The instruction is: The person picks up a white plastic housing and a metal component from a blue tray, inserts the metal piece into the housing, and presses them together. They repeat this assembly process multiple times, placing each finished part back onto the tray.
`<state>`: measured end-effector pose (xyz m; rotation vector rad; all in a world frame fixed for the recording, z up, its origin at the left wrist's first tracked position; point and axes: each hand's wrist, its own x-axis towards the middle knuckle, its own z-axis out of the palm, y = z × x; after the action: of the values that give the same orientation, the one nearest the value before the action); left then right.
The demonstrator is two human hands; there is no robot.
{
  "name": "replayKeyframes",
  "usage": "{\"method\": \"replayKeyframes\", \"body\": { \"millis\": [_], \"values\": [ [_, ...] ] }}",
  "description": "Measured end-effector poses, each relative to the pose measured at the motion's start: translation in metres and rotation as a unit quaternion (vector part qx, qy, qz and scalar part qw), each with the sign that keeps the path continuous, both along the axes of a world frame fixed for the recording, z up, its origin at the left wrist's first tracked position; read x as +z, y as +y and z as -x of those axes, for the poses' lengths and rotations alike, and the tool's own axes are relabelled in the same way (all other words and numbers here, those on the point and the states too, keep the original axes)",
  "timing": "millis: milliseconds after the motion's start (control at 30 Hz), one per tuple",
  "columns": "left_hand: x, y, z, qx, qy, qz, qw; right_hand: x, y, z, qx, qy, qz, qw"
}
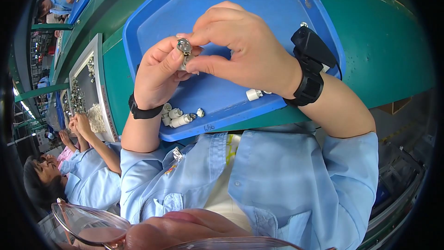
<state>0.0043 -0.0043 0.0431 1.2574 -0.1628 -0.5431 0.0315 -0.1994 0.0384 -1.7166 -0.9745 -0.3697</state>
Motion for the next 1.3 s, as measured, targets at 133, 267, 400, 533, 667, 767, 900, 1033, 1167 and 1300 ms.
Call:
{"method": "replayKeyframes", "body": {
  "millis": [133, 267, 400, 533, 667, 767, 900, 1033, 1167, 1300],
  "values": [
    [-0.001, 0.001, -0.002, -0.011, 0.006, 0.005, 1.0, 0.0, 0.001, 0.002, -0.022, -0.027, 0.009, 0.999],
    [-0.001, 0.003, -0.002, -0.025, 0.01, 0.009, 1.0, -0.001, 0.0, 0.003, -0.036, -0.057, 0.016, 0.998],
    [0.003, -0.002, 0.001, 0.007, 0.023, 0.025, 0.999, 0.001, -0.001, 0.003, -0.036, -0.054, 0.024, 0.998],
    [-0.001, -0.008, 0.002, 0.072, -0.067, 0.007, 0.995, 0.005, 0.0, 0.005, -0.025, -0.018, 0.024, 0.999],
    [-0.008, -0.002, -0.001, 0.088, -0.231, -0.121, 0.962, 0.004, 0.0, 0.005, -0.027, -0.002, 0.011, 1.0],
    [-0.008, -0.002, 0.0, 0.087, -0.307, -0.201, 0.926, 0.0, -0.002, 0.001, -0.031, -0.003, 0.034, 0.999],
    [0.0, -0.005, -0.001, 0.092, -0.369, -0.276, 0.883, -0.001, -0.004, 0.0, -0.036, -0.03, 0.057, 0.997],
    [0.002, -0.005, 0.0, 0.099, -0.411, -0.329, 0.844, 0.001, -0.004, 0.001, -0.054, -0.08, 0.085, 0.992],
    [0.001, -0.005, 0.001, 0.107, -0.41, -0.326, 0.845, 0.002, -0.004, -0.001, -0.019, -0.01, 0.067, 0.998],
    [-0.001, -0.005, 0.001, 0.111, -0.402, -0.318, 0.852, 0.004, -0.005, -0.001, -0.011, 0.018, 0.061, 0.998]
  ]
}}
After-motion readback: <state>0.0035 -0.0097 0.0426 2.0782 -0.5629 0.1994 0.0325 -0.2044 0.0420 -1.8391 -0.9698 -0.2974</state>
